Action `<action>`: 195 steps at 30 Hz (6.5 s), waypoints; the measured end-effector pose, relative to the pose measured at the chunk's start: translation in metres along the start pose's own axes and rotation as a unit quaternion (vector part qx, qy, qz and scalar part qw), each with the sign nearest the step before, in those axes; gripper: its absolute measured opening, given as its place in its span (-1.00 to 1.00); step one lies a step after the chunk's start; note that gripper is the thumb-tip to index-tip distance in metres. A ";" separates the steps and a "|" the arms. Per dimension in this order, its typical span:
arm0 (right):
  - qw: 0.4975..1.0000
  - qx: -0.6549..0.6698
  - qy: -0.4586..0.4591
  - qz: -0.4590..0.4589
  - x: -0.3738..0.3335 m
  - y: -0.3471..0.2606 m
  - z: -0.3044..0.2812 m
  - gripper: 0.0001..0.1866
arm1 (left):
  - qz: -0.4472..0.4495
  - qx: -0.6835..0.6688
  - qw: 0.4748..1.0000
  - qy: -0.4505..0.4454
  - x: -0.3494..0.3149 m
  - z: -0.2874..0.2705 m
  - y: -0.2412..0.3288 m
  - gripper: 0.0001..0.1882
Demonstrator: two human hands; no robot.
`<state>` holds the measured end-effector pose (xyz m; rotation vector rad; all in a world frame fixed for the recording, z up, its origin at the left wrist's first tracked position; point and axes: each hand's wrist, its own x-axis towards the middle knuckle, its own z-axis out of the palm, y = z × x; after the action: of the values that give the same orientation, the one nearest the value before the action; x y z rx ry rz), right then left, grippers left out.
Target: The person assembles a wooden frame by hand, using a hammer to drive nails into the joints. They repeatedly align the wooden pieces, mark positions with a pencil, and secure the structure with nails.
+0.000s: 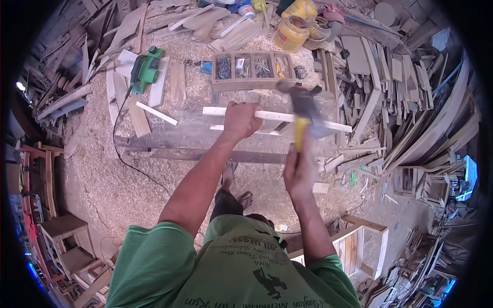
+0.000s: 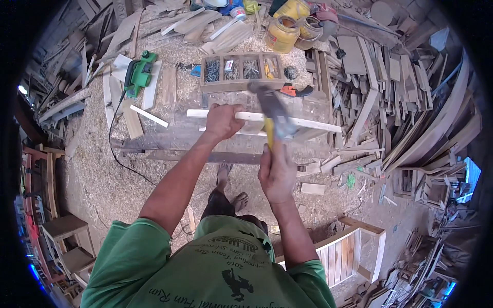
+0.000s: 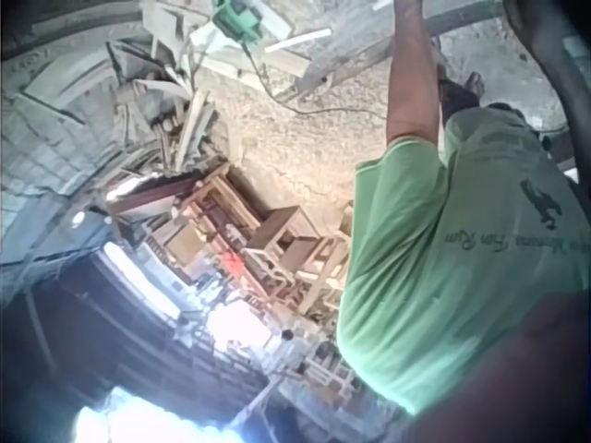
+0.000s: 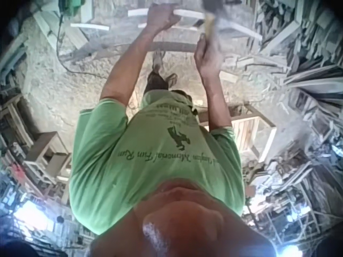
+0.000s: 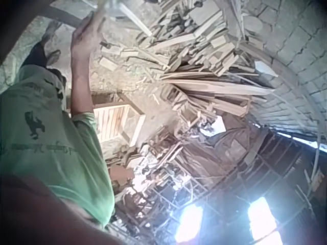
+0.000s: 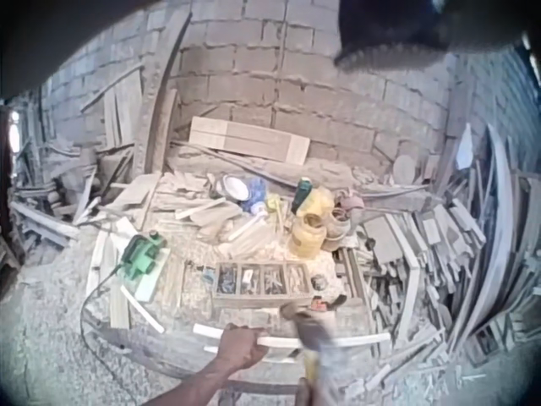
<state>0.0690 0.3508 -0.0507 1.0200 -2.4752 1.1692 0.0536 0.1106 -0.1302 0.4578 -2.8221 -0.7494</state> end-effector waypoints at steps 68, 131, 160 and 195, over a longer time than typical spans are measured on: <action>0.964 -0.087 -0.245 -0.049 0.101 0.127 0.033 -0.56 | -0.131 -0.288 0.944 0.090 0.134 -0.067 -0.254 -0.70; 0.996 0.011 0.004 0.085 0.035 0.015 -0.044 -0.32 | 0.033 -0.142 0.974 0.173 0.023 0.050 0.035 -0.81; 0.989 -0.034 -0.056 0.132 0.009 0.059 -0.015 -0.32 | 0.052 -0.084 0.992 0.076 0.026 0.037 0.029 -0.74; 0.993 -0.002 -0.018 0.120 0.007 0.054 -0.010 -0.23 | 0.099 -0.011 0.994 -0.047 0.035 0.009 0.005 -0.60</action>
<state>0.0268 0.3785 -0.0731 0.7645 -2.6862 1.2210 0.0175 0.1073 -0.1322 0.1402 -2.8862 -0.7770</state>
